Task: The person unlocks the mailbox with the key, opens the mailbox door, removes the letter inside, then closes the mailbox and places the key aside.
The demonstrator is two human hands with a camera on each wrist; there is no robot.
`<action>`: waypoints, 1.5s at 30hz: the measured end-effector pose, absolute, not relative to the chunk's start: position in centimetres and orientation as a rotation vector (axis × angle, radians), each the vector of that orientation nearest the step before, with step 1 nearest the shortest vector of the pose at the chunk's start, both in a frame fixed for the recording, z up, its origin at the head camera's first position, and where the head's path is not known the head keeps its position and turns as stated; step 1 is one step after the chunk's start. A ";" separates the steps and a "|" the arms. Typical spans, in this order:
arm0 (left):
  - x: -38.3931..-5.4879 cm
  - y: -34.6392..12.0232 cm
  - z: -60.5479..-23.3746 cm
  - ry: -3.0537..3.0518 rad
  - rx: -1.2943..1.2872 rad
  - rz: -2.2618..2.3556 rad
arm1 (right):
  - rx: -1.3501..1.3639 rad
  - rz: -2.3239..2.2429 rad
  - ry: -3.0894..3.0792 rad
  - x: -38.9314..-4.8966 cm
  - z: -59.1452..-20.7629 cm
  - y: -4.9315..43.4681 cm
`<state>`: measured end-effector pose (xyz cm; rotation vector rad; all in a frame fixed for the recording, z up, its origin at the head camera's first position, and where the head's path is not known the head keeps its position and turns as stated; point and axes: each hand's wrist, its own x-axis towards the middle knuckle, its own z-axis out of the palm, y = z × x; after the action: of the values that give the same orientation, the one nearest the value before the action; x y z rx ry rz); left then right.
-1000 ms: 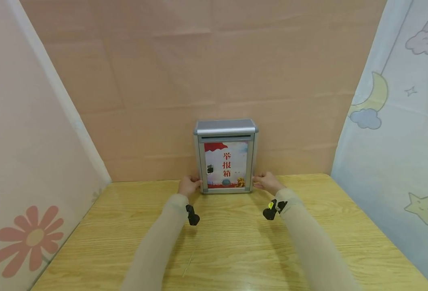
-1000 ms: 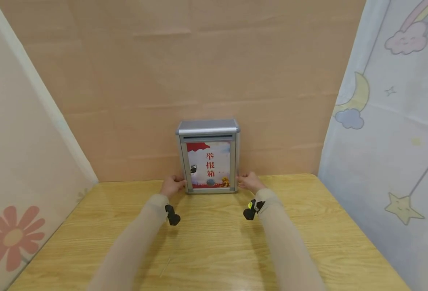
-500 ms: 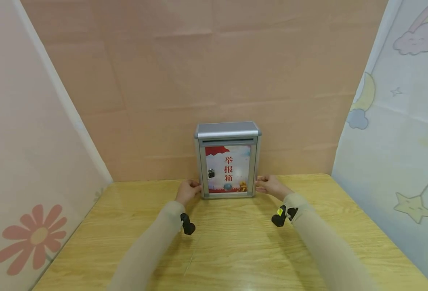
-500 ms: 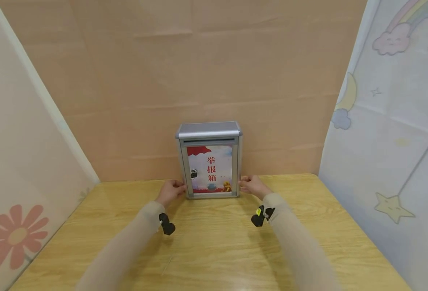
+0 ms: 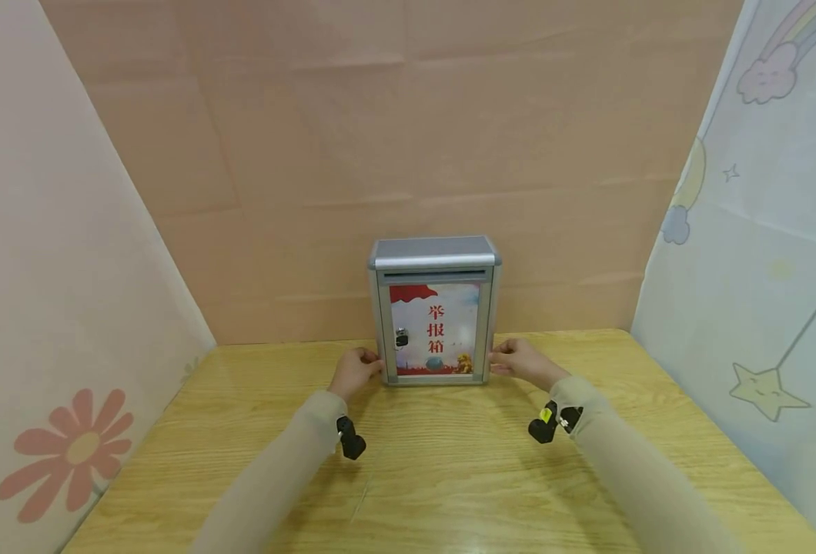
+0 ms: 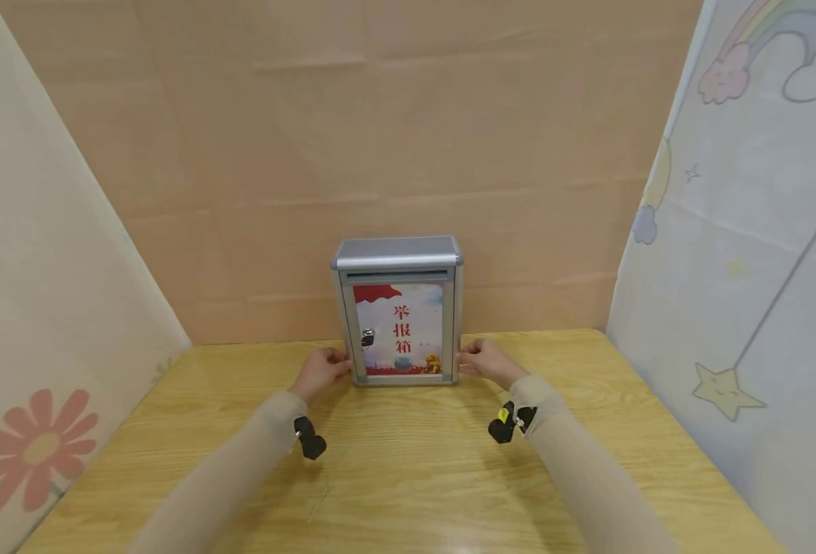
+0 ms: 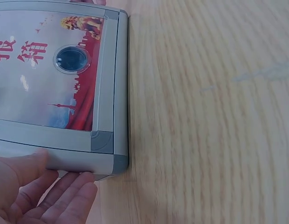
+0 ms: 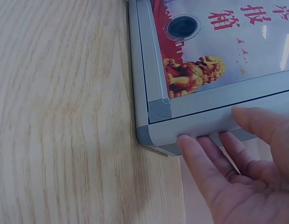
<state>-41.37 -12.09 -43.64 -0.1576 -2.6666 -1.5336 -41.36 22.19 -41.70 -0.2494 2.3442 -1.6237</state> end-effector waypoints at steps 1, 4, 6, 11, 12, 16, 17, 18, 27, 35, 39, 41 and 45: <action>-41.3 -12.1 -43.7 -2.671 -0.166 -1.528 | -0.246 -1.621 2.347 -41.3 -41.7 22.2; -41.3 -12.2 -43.8 -2.671 -0.163 -1.545 | -0.251 -1.607 2.352 -41.2 -41.7 22.3; -41.3 -12.2 -43.8 -2.672 -0.162 -1.557 | -0.241 -1.611 2.351 -41.2 -41.7 22.3; -41.3 -12.2 -43.7 -2.679 -0.166 -1.571 | -0.240 -1.615 2.344 -41.4 -42.0 22.4; -41.3 -12.3 -43.7 -2.681 -0.164 -1.574 | -0.245 -1.614 2.342 -41.4 -42.1 22.5; -41.3 -12.3 -43.6 -2.694 -0.165 -1.562 | -0.258 -1.613 2.342 -41.6 -42.1 22.5; -41.2 -12.3 -43.6 -2.696 -0.166 -1.556 | -0.255 -1.617 2.340 -41.6 -42.1 22.5; -41.2 -12.3 -43.5 -2.696 -0.165 -1.557 | -0.259 -1.621 2.337 -41.6 -42.1 22.5; -41.3 -12.1 -43.4 -2.683 -0.144 -1.574 | -0.236 -1.656 2.315 -41.8 -42.2 22.5; -41.4 -12.0 -43.5 -2.657 -0.124 -1.622 | -0.253 -1.635 2.307 -41.7 -42.0 22.6; -41.4 -12.1 -43.5 -2.666 -0.119 -1.622 | -0.262 -1.619 2.312 -41.7 -41.9 22.7; -41.4 -12.2 -43.4 -2.677 -0.117 -1.619 | -0.260 -1.624 2.307 -41.7 -41.9 22.7; -41.3 -12.2 -43.3 -2.685 -0.114 -1.624 | -0.266 -1.645 2.284 -41.6 -41.8 22.7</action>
<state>-41.31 -12.16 -43.29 -0.1139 -2.6846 -1.6237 -41.61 22.66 -41.82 -0.2661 2.2845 -1.6446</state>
